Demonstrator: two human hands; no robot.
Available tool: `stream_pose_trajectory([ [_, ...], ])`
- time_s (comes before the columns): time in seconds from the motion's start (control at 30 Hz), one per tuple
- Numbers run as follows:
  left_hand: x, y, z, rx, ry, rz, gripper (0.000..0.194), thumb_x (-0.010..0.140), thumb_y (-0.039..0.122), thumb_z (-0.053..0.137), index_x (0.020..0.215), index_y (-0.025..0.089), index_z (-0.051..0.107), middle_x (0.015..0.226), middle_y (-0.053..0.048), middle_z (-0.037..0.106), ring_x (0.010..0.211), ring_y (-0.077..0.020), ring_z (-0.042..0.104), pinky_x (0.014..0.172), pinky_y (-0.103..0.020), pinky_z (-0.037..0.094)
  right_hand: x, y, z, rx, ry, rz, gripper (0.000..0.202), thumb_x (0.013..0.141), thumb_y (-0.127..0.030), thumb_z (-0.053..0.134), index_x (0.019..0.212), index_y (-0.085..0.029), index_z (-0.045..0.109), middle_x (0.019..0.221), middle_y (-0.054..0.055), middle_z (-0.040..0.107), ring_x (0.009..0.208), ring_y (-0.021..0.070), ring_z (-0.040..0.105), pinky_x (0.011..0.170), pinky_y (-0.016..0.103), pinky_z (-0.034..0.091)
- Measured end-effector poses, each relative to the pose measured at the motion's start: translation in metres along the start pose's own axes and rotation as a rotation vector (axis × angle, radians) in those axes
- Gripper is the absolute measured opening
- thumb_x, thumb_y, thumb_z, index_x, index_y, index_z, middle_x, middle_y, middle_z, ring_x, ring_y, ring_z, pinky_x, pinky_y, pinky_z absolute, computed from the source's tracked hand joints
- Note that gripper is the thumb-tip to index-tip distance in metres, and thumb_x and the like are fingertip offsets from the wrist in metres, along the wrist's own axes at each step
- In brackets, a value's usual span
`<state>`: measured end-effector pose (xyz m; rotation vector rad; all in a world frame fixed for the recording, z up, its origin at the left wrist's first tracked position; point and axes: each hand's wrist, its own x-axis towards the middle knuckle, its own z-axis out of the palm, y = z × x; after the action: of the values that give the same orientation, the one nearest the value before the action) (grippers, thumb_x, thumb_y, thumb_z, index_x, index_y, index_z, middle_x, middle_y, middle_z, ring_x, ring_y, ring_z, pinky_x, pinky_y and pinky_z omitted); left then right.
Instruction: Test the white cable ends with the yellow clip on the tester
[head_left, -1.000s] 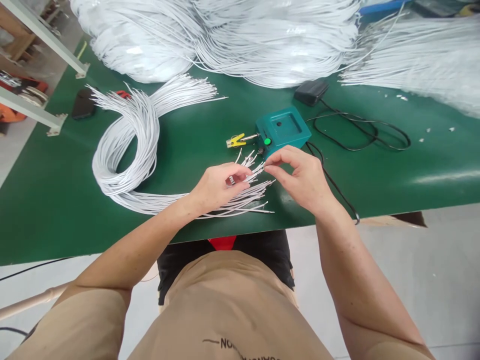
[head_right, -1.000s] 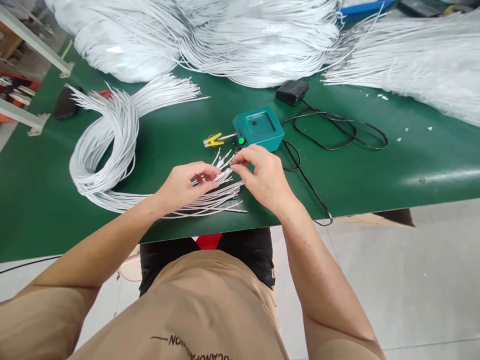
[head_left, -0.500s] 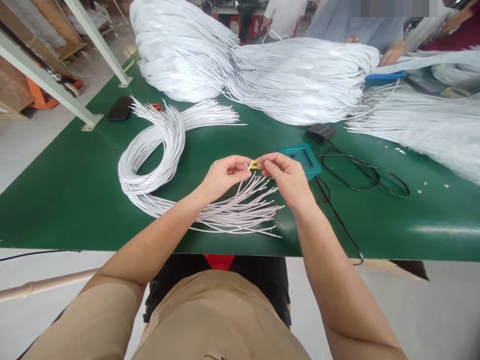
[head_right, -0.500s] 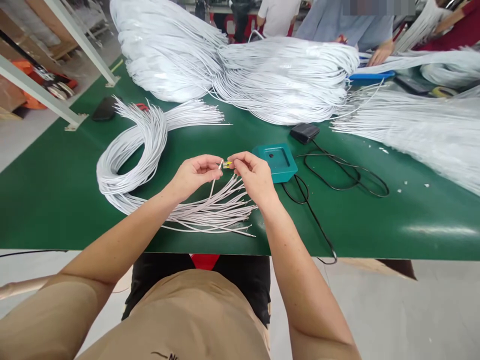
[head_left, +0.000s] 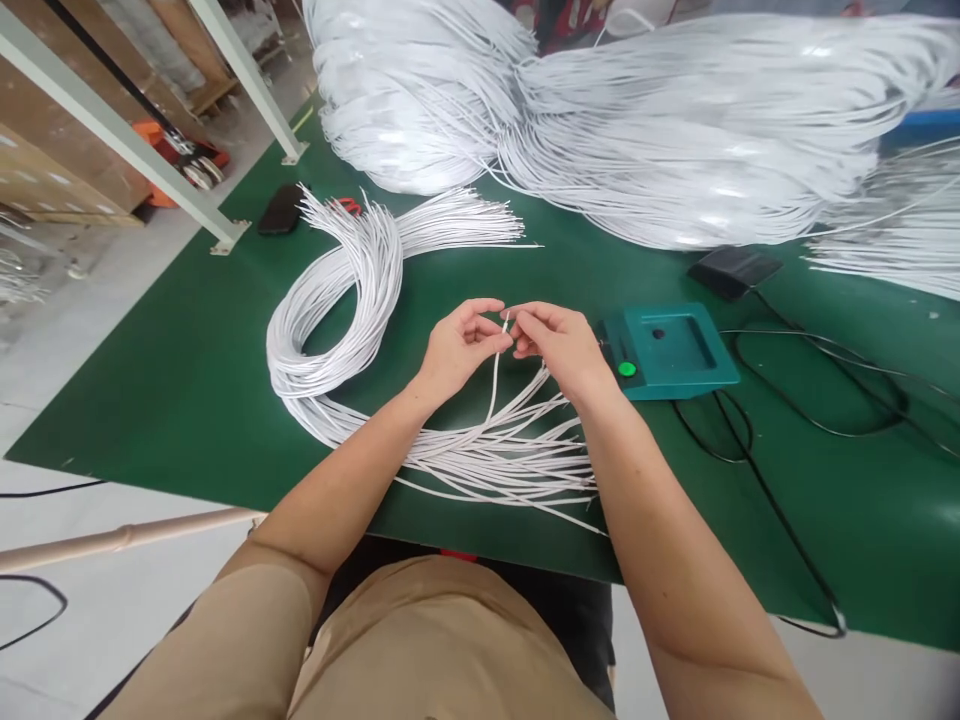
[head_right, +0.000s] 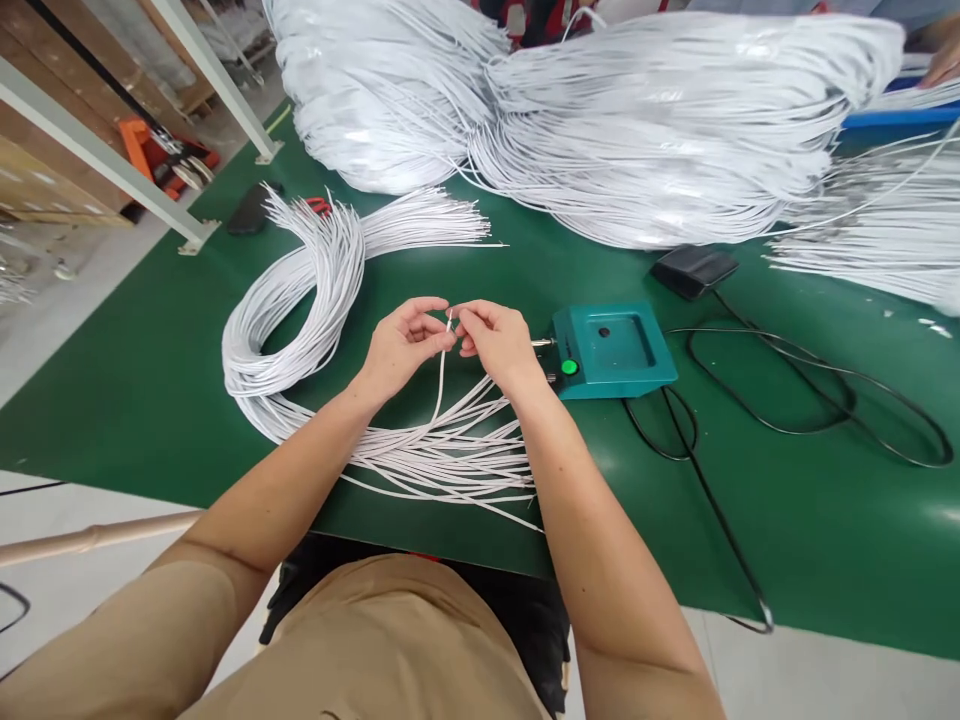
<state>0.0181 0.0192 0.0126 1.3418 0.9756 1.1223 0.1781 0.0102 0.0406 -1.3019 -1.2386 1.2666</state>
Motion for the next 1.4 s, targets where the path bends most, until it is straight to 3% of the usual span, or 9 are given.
stream_pose_trajectory([
  [0.17,-0.002,-0.004,-0.002,0.062,0.008,0.037,0.053,0.072,0.027,0.080,0.121,0.019,0.063,0.076,0.001,0.068,0.069,-0.0098,0.064,0.072,-0.023,0.052,-0.004,0.006,0.000,0.005,-0.011,-0.009,0.017,0.084,-0.028,0.061,0.086,-0.015,0.072,0.070,-0.001,0.062,0.056,0.0060,0.054,0.058,0.019,0.049],
  [0.33,-0.005,-0.004,-0.001,0.139,-0.016,0.081,0.038,0.074,0.028,0.079,0.110,0.021,0.070,0.074,0.002,0.064,0.067,-0.0078,0.059,0.069,-0.021,0.051,-0.009,0.008,0.001,0.052,0.012,0.000,0.016,0.083,-0.028,0.063,0.081,-0.015,0.071,0.068,-0.001,0.064,0.057,0.0065,0.055,0.060,0.019,0.048],
  [0.6,-0.010,-0.004,0.002,0.310,0.048,0.085,0.034,0.074,0.026,0.078,0.107,0.023,0.067,0.076,0.004,0.063,0.067,-0.0077,0.060,0.068,-0.020,0.050,-0.011,0.009,0.004,0.070,0.033,-0.018,0.019,0.075,-0.034,0.072,0.077,-0.014,0.071,0.066,-0.001,0.063,0.058,0.0081,0.053,0.060,0.022,0.047],
  [0.83,-0.015,0.001,0.007,0.457,0.083,0.137,0.030,0.075,0.028,0.078,0.103,0.023,0.068,0.075,0.004,0.065,0.068,-0.0082,0.058,0.067,-0.021,0.048,-0.010,0.010,0.008,0.024,0.105,-0.052,0.010,0.068,-0.024,0.070,0.070,-0.014,0.069,0.069,0.000,0.067,0.065,0.0110,0.058,0.066,0.025,0.049],
  [1.1,-0.012,-0.003,0.003,0.203,0.036,0.039,0.039,0.072,0.028,0.080,0.108,0.021,0.068,0.077,0.002,0.068,0.069,-0.0097,0.063,0.074,-0.024,0.052,-0.011,0.005,0.005,-0.058,0.111,0.042,0.008,0.066,-0.023,0.066,0.067,-0.015,0.066,0.065,-0.001,0.063,0.053,0.0090,0.053,0.049,0.022,0.045],
  [1.4,-0.011,-0.001,0.002,0.116,0.018,-0.009,0.042,0.070,0.025,0.079,0.110,0.018,0.067,0.078,0.000,0.072,0.073,-0.0125,0.068,0.079,-0.027,0.055,-0.014,0.000,0.005,0.021,0.114,-0.012,0.012,0.072,-0.024,0.067,0.078,-0.015,0.072,0.071,-0.001,0.066,0.053,0.0069,0.052,0.051,0.020,0.047],
])
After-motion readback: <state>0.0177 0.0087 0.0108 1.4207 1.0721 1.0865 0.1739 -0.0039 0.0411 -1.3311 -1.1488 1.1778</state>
